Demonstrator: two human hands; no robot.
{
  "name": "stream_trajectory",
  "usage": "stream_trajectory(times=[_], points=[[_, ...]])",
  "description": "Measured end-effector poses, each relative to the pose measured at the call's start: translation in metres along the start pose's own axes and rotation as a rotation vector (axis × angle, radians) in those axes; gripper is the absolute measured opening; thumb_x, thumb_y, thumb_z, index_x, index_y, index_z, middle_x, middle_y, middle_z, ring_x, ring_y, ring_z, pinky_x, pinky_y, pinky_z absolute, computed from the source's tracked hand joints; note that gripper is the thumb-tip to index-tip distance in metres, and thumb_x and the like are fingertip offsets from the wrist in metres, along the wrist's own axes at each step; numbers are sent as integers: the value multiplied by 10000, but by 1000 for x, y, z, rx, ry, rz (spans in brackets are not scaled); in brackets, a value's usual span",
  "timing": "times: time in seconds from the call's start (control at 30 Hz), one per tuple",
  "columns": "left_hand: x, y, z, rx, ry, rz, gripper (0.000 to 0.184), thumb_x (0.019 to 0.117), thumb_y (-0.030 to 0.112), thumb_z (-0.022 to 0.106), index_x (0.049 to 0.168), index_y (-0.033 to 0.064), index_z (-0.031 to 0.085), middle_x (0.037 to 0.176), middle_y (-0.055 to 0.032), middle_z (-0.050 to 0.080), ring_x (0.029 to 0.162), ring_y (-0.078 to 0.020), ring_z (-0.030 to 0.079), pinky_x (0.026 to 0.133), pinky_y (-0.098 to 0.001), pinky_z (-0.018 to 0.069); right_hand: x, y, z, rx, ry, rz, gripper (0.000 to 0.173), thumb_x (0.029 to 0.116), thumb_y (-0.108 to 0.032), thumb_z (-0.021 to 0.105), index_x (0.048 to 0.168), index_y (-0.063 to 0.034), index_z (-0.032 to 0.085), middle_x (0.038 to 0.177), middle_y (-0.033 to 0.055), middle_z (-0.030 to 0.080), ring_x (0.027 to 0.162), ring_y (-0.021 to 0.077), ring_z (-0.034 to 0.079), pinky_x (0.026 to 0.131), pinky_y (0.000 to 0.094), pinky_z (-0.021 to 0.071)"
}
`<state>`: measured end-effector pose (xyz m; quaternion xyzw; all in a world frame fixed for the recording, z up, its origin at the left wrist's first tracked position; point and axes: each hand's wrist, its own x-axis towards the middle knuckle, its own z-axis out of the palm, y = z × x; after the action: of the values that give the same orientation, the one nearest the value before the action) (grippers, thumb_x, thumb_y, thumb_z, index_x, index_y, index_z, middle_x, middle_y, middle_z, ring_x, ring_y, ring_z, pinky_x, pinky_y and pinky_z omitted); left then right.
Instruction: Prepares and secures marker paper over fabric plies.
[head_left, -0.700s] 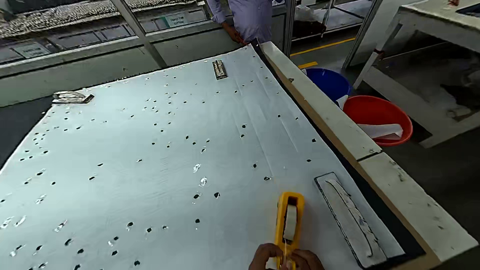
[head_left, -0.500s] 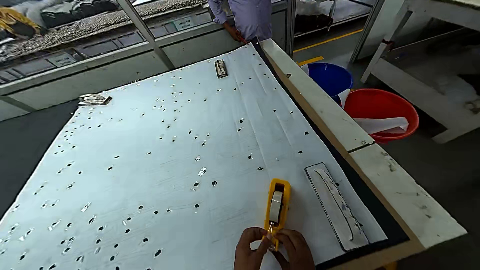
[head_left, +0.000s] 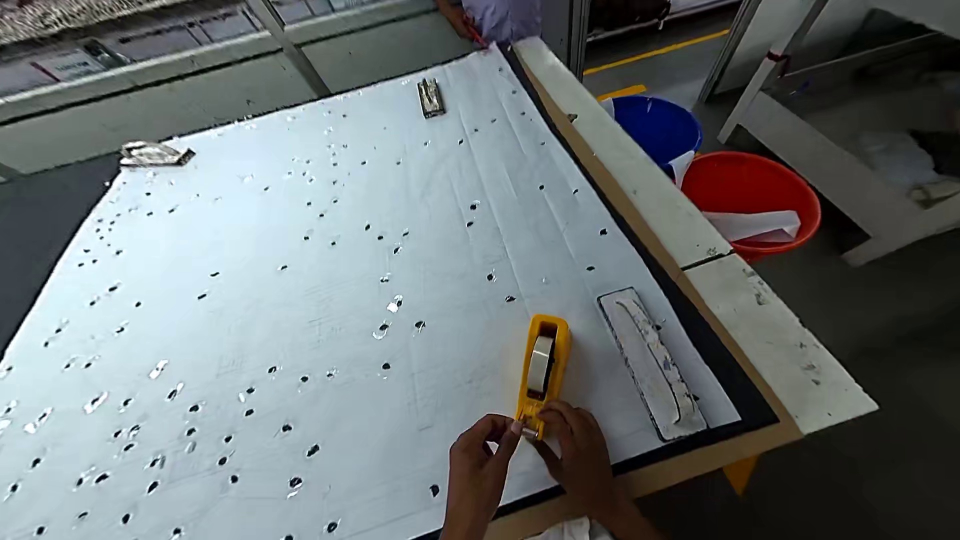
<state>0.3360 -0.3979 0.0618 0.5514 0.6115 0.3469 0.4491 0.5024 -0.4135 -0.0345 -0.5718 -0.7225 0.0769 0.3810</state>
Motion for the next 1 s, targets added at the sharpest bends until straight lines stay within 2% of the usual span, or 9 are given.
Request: stream_trajectory(times=[0.07,0.33,0.47,0.63,0.67,0.73,0.83,0.9,1.0], points=[[-8,-8,1,-69,-29,-40,157,978,174,630,962,45,719,801,5,727,709,-71,682,652,-214,562,0,0,1,-6,-25,8,324,942,-427,649,1106,-157,719,1146,45,721,929,196,701,833,395,556],[-29,-24,10,-272,57,-183,106,960,80,647,935,4,717,744,-20,710,589,-56,621,547,-179,501,-3,-6,3,-79,-67,81,374,941,-462,653,1092,-130,737,1151,37,714,920,173,691,866,380,549],[-30,-32,12,-375,42,-157,115,969,69,629,931,-3,711,750,-29,701,603,-56,612,569,-173,500,-4,-5,4,-40,-62,73,346,917,-414,686,1100,-123,728,1178,39,694,969,171,677,904,365,539],[-26,-40,22,-454,79,-182,152,986,91,624,901,-3,707,721,-25,677,588,-56,593,549,-179,488,3,10,-3,114,-195,28,390,904,-433,708,1137,-121,705,1220,48,658,1034,177,659,910,354,551],[-25,-41,25,-525,61,-242,159,993,97,610,903,0,698,723,-21,663,591,-60,589,558,-192,496,5,13,-4,135,-209,19,403,895,-440,717,1143,-123,707,1225,50,657,1045,184,658,909,363,552],[-23,-37,27,-728,-14,-466,167,1014,95,559,906,22,664,734,-7,634,610,-72,592,590,-222,527,6,16,-6,182,-231,6,394,880,-396,743,1132,-95,705,1229,79,655,1042,217,665,878,387,567],[-20,-36,33,-1009,-82,-765,218,1060,96,508,892,41,635,713,-1,610,562,-59,573,545,-196,519,10,21,-4,235,-243,-34,335,860,-257,756,1110,-44,690,1236,144,649,1032,269,681,819,395,593],[-29,-41,42,-1026,2,-819,206,1058,84,530,891,22,634,707,-15,612,541,-59,567,523,-189,516,11,25,-7,261,-265,-65,337,869,-243,754,1127,-36,687,1236,152,643,1058,272,674,849,392,589],[-48,-41,34,-868,217,-657,175,1040,65,537,926,5,655,728,-16,637,584,-64,595,564,-203,535,14,29,-3,287,-245,-109,330,889,-281,749,1106,-35,714,1198,150,666,1062,269,674,885,381,577]])
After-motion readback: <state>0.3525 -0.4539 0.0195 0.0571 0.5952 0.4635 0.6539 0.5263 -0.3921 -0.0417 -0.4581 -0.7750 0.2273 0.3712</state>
